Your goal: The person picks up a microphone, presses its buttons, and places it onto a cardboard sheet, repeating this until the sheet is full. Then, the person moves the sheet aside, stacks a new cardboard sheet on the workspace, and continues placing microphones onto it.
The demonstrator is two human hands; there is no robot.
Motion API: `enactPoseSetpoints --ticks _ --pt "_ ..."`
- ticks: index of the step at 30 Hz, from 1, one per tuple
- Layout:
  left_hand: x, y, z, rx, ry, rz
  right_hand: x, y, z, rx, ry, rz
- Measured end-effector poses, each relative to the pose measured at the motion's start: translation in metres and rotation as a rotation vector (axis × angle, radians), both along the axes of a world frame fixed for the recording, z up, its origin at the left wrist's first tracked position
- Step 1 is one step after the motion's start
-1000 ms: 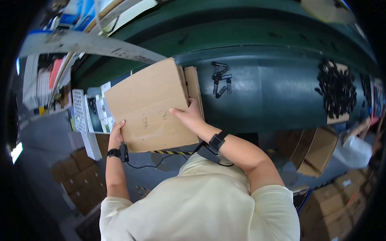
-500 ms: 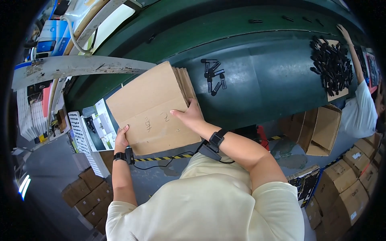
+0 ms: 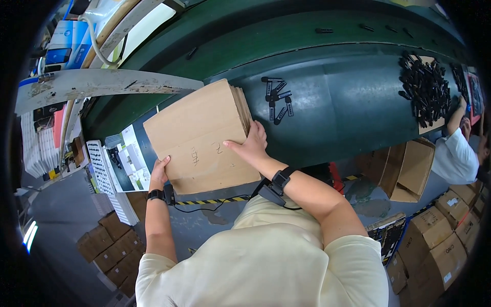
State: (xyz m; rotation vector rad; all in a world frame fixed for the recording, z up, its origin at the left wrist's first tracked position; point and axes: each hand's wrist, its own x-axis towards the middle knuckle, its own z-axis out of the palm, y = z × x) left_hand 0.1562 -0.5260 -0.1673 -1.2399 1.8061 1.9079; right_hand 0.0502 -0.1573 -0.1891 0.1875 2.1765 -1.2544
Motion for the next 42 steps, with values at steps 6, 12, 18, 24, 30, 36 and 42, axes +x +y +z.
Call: enactPoseSetpoints --ticks 6,12,18,24,30,36,42 --pt "-0.004 0.002 -0.005 -0.071 0.05 -0.028 -0.004 0.004 -0.018 -0.213 0.061 -0.028" --pt "0.0 0.028 0.002 -0.903 0.188 -0.29 -0.004 0.009 -0.014 -0.222 0.087 -0.004" --pt "0.001 0.062 0.002 -1.053 0.262 -0.24 -0.063 0.049 -0.011 -0.093 0.461 0.206" --pt "-0.002 0.084 0.019 -1.316 0.141 -0.304 -0.224 0.066 0.041 0.073 0.874 0.436" --pt "-0.006 0.109 0.038 -1.366 0.04 -0.311 -0.341 -0.038 0.045 0.314 1.064 1.014" --pt "0.02 0.151 0.066 -1.263 -0.078 -0.177 -0.363 -0.164 -0.037 0.06 1.084 1.208" --pt "0.073 0.215 0.06 -1.221 -0.192 -0.072 -0.353 -0.248 -0.114 -0.18 0.981 1.236"
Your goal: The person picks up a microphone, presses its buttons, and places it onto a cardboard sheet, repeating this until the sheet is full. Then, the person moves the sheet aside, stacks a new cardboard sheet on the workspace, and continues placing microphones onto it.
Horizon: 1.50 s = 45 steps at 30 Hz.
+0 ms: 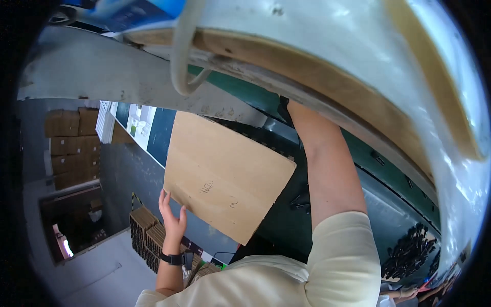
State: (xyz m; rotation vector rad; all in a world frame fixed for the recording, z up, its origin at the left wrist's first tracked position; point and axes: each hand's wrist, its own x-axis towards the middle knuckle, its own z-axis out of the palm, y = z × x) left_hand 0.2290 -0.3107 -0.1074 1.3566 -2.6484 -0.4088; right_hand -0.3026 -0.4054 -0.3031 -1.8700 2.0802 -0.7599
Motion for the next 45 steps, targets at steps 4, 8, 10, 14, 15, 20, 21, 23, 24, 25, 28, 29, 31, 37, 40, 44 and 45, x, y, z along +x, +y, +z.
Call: enactPoseSetpoints --ticks 4,8,10,14,15,20,21,23,24,25,28,29,31,37,40,44,45 --pt "0.002 0.028 -0.011 0.06 0.036 0.056 0.003 -0.012 -0.029 -0.043 -0.103 -0.258" --pt "-0.014 0.034 -0.008 0.077 0.043 0.037 0.0 0.031 -0.008 0.009 -0.102 -0.313" --pt "-0.024 0.035 0.0 0.082 0.033 0.019 -0.004 0.075 0.039 0.112 -0.02 -0.125" --pt "-0.062 0.04 0.015 0.057 0.076 -0.125 -0.002 0.205 0.078 -0.045 -0.06 -0.087" --pt "-0.075 0.048 0.023 0.082 0.117 -0.209 0.007 0.235 0.086 -0.067 -0.1 -0.093" --pt "-0.138 0.106 0.034 0.415 0.28 -0.644 0.073 0.351 0.099 0.05 -0.233 -0.278" --pt "-0.149 0.12 0.027 0.528 0.306 -0.684 0.085 0.361 0.089 0.049 -0.231 -0.286" --pt "-0.165 0.147 0.0 0.679 0.297 -0.69 0.113 0.37 0.066 0.057 -0.244 -0.331" --pt "-0.169 0.159 -0.017 0.714 0.26 -0.655 0.127 0.37 0.066 0.054 -0.241 -0.339" --pt "-0.169 0.17 -0.043 0.713 0.26 -0.665 0.143 0.369 0.065 0.095 -0.219 -0.336" --pt "-0.164 0.191 -0.114 0.645 0.243 -0.444 0.168 0.366 0.07 0.152 -0.146 -0.296" --pt "-0.162 0.196 -0.128 0.633 0.24 -0.397 0.174 0.37 0.07 0.177 -0.1 -0.255" --pt "-0.165 0.202 -0.143 0.601 0.243 -0.296 0.179 0.371 0.074 0.201 -0.046 -0.221" --pt "-0.186 0.209 -0.154 0.611 0.198 -0.18 0.199 0.37 0.076 0.413 0.133 -0.119" --pt "-0.202 0.212 -0.153 0.638 0.269 -0.199 0.207 0.383 0.067 0.413 0.148 -0.171" --pt "-0.215 0.22 -0.159 0.625 0.273 -0.127 0.218 0.416 0.049 0.308 0.124 -0.307" --pt "-0.219 0.224 -0.161 0.604 0.24 -0.167 0.22 0.426 0.045 0.267 0.142 -0.351"
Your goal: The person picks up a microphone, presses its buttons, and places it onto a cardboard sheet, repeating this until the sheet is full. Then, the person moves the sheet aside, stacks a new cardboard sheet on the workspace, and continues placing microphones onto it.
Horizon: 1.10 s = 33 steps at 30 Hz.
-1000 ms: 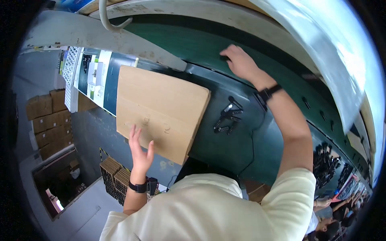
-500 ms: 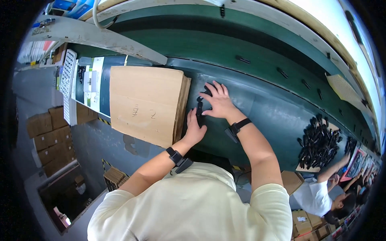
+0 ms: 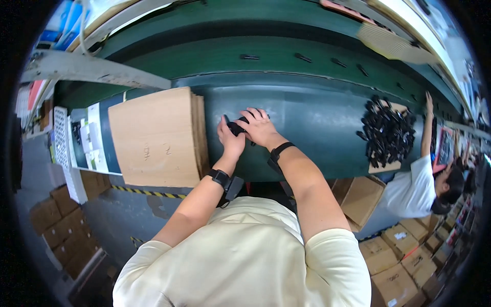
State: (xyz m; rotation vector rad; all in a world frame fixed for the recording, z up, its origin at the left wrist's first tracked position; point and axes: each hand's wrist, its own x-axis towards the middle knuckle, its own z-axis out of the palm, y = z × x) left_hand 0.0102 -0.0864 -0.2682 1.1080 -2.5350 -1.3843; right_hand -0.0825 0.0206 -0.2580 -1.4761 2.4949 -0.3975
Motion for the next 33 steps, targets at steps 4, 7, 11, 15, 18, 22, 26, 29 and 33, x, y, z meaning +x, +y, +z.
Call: enactPoseSetpoints --ticks 4,7,11,15,18,22,26,29,33 --pt "-0.014 0.029 0.001 -0.044 -0.035 -0.186 -0.003 0.053 -0.003 -0.058 0.056 -0.14" --pt "-0.025 0.06 0.007 -0.024 -0.044 -0.362 -0.014 0.098 -0.003 -0.064 0.071 -0.232" --pt "-0.035 0.116 0.025 -0.12 -0.027 -0.514 -0.034 0.172 -0.002 -0.053 0.076 -0.353" --pt "-0.057 0.175 0.035 -0.285 -0.137 -0.664 -0.052 0.248 -0.003 -0.063 0.067 -0.44" --pt "-0.086 0.225 0.036 -0.293 -0.167 -0.813 -0.057 0.296 -0.003 -0.043 0.02 -0.524" --pt "-0.111 0.281 0.013 -0.177 -0.265 -0.696 -0.057 0.328 -0.003 -0.079 0.006 -0.554" --pt "-0.123 0.313 0.008 -0.12 -0.183 -0.434 -0.053 0.335 -0.01 -0.161 -0.099 -0.661" --pt "-0.124 0.307 -0.014 -0.007 -0.132 -0.378 -0.056 0.333 -0.005 -0.224 -0.074 -0.667" --pt "-0.131 0.325 -0.002 0.377 -0.142 -0.13 -0.059 0.343 -0.013 -0.273 -0.132 -0.696"
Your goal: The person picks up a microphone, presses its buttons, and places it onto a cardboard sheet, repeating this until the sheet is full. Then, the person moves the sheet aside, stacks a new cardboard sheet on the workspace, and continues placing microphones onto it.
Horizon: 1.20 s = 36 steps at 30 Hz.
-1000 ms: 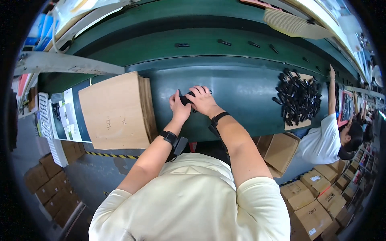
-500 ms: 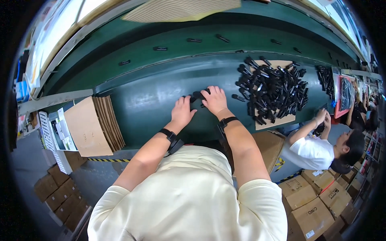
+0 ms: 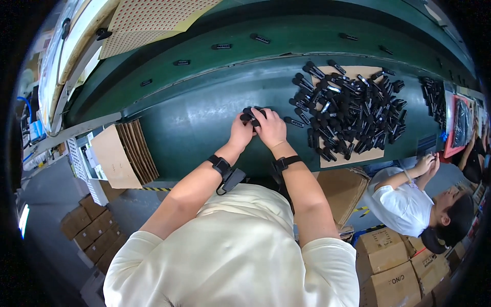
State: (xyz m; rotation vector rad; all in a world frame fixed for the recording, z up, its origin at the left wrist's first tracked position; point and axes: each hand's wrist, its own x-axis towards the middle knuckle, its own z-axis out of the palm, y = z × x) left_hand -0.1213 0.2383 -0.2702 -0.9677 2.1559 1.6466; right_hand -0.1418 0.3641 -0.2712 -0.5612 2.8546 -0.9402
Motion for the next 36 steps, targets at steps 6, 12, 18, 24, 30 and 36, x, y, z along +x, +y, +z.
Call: enactPoseSetpoints --ticks 6,12,18,24,30,36 --pt "-0.027 0.027 0.008 0.098 0.081 0.015 -0.017 0.016 0.018 -0.234 -0.022 -0.187" --pt "-0.09 0.096 0.086 0.289 0.225 -0.414 -0.045 0.088 0.074 -0.118 0.098 -0.44" --pt "-0.111 0.103 0.063 -0.004 0.51 -0.446 -0.061 0.129 0.079 0.145 0.309 -0.467" --pt "-0.135 -0.078 0.019 -0.595 0.806 -0.185 -0.058 0.128 0.076 0.306 0.319 -0.431" --pt "-0.125 -0.303 0.009 -1.0 0.532 0.136 -0.071 0.097 0.096 0.382 0.382 -0.458" --pt "-0.109 -0.425 0.007 -1.063 0.081 0.342 -0.13 -0.018 0.07 0.055 0.354 -0.192"
